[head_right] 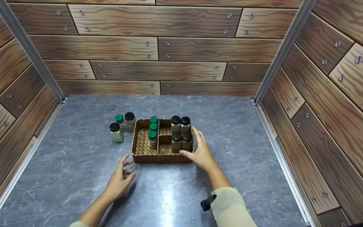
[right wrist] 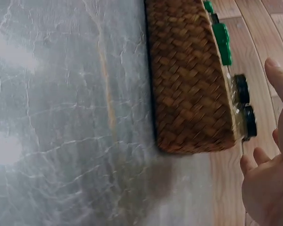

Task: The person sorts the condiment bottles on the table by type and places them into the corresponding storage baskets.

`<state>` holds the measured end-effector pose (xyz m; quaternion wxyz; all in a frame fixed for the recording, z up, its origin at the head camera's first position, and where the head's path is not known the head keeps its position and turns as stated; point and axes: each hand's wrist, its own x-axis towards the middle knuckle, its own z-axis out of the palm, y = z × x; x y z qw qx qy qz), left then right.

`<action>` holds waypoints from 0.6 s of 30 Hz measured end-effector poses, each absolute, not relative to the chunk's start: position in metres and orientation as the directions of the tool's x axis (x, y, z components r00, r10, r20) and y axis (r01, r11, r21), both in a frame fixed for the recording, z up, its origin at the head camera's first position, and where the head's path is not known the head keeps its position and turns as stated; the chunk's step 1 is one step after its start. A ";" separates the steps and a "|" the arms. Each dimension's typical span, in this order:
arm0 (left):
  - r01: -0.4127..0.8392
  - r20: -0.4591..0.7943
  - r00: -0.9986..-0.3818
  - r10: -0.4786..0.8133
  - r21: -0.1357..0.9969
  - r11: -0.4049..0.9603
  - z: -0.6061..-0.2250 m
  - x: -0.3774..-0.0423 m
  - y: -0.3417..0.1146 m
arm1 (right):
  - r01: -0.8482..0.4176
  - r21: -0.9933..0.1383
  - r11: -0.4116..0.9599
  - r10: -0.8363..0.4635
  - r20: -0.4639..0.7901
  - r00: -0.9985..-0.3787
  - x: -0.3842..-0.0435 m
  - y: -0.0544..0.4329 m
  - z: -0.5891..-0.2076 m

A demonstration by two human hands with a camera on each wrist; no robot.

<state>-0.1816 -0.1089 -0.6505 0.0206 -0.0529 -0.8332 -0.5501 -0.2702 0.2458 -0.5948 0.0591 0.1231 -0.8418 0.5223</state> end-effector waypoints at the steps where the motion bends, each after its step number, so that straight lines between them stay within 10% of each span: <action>1: 0.104 0.081 -0.994 0.076 0.913 0.393 -0.649 -0.178 -0.113 | -0.261 -0.874 0.410 -0.145 0.220 -0.965 -0.271 0.246 -0.598; 18: -0.017 -0.031 -0.999 0.036 0.937 0.350 -0.639 -0.153 -0.141 | -0.169 -0.862 0.479 -0.216 0.071 -0.974 -0.302 0.250 -0.624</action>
